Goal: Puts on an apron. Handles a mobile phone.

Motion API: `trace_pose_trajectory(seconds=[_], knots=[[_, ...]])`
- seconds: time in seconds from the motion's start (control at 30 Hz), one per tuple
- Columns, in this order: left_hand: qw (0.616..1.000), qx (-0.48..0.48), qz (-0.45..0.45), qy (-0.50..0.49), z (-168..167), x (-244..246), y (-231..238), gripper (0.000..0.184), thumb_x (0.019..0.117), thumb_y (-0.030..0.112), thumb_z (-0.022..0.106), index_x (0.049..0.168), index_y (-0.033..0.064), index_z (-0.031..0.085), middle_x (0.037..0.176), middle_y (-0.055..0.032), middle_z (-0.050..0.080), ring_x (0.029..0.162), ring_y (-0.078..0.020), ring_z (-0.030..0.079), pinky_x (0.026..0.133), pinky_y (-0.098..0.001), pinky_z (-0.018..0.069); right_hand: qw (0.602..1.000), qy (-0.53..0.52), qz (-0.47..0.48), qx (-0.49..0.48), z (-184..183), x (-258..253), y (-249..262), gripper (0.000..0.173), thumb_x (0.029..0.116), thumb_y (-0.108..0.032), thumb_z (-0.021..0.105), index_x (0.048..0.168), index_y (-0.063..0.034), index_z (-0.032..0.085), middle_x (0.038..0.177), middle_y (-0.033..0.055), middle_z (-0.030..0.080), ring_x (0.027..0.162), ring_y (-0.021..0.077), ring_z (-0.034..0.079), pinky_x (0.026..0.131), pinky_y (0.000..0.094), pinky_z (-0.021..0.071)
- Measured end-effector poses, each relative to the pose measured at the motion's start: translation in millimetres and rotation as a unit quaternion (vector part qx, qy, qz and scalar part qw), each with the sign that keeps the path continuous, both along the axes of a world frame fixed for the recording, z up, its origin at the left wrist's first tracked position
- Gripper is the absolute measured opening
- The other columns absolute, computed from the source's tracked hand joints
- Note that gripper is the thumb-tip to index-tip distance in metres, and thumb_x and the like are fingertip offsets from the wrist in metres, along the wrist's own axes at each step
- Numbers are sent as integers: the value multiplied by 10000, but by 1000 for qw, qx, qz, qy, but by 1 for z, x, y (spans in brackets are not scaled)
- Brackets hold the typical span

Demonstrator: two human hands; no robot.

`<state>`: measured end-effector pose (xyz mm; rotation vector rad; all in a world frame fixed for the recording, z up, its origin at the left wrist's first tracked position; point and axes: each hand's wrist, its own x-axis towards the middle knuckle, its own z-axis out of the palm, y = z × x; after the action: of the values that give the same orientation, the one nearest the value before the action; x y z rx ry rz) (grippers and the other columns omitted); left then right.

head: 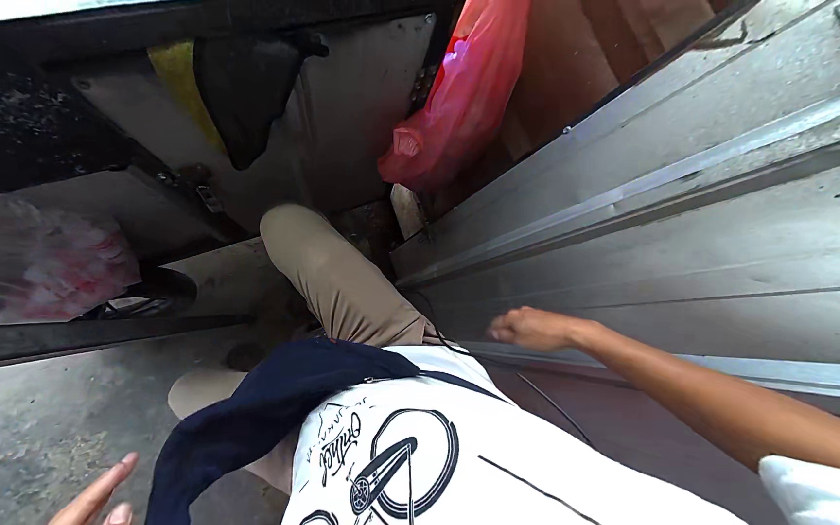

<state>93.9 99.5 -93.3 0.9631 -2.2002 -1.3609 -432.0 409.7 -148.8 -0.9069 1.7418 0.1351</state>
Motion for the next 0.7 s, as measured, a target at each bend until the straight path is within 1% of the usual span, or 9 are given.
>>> trace_pose_trajectory(seconds=[0.07, 0.13, 0.17, 0.23, 0.33, 0.43, 0.53, 0.63, 0.7], knots=[[996, 6, -44, 74, 9, -32, -4, 403, 1022, 244, 619, 1354, 16, 615, 1382, -98, 645, 1317, -220, 586, 1144, -432, 459, 986, -19, -158, -50, -8, 0, -32, 473, 1104, -407, 397, 1336, -54, 611, 1185, 193, 678, 1023, 325, 690, 884, 535, 556], [993, -18, -106, 40, 12, -69, -4, 613, 920, 473, 739, 1373, 74, 634, 1398, -99, 641, 1332, -229, 579, 1138, -454, 469, 963, -68, -255, -55, -23, 12, -66, 541, 1067, -519, 448, 1453, -148, 523, 1291, 165, 639, 1047, 320, 688, 840, 525, 583], [990, -53, -129, -6, 10, -86, -3, 755, 857, 559, 771, 1384, 40, 619, 1417, -154, 616, 1358, -268, 555, 1148, -483, 455, 967, -62, -240, -58, -32, 18, -81, 581, 1053, -548, 461, 1483, -159, 496, 1326, 170, 621, 1069, 326, 677, 863, 534, 571], [970, -137, -158, -122, -10, -109, 3, 919, 760, 712, 744, 1417, 84, 605, 1455, -163, 581, 1390, -314, 518, 1155, -539, 424, 990, -9, -124, -61, -54, 23, -101, 633, 1060, -546, 427, 1542, -136, 437, 1441, 194, 561, 1282, 349, 579, 1070, 577, 442], [944, -148, -192, -224, -35, -116, 13, 743, 813, 510, 771, 1430, 133, 606, 1421, -126, 614, 1317, -333, 581, 1082, -587, 468, 995, 23, -63, -77, -90, 18, -101, 452, 1063, -307, 515, 1449, -73, 533, 1313, 233, 619, 1219, 392, 591, 1049, 595, 429], [941, -164, -176, -237, -49, -103, 26, 278, 903, 109, 701, 1174, 61, 736, 1093, -144, 732, 1007, -324, 722, 877, -551, 586, 989, 8, -125, -73, -107, 17, -79, 369, 996, -95, 574, 1364, -77, 592, 1135, 197, 661, 951, 315, 666, 871, 520, 537], [942, -165, -195, -217, -48, -82, 30, 234, 924, 92, 569, 1041, 75, 770, 938, -85, 744, 856, -230, 740, 769, -451, 610, 992, 41, -111, -42, -113, 19, -46, 352, 932, -10, 603, 1277, -68, 646, 1137, 212, 676, 1025, 387, 652, 899, 599, 501], [951, -84, -229, -188, -27, -68, 26, 238, 943, 109, 551, 1033, 58, 766, 977, -54, 762, 912, -113, 727, 842, -313, 592, 993, 34, -110, -21, -118, 28, -14, 279, 948, -1, 593, 1221, -38, 633, 1095, 203, 676, 944, 357, 676, 834, 555, 542], [955, -35, -236, -176, -13, -62, 23, 220, 952, 78, 559, 1033, 12, 753, 978, -80, 759, 912, -82, 712, 856, -267, 571, 989, 75, -124, -28, -105, 30, -5, 275, 956, -8, 567, 1220, -32, 642, 1113, 228, 672, 1003, 405, 662, 867, 593, 517]])
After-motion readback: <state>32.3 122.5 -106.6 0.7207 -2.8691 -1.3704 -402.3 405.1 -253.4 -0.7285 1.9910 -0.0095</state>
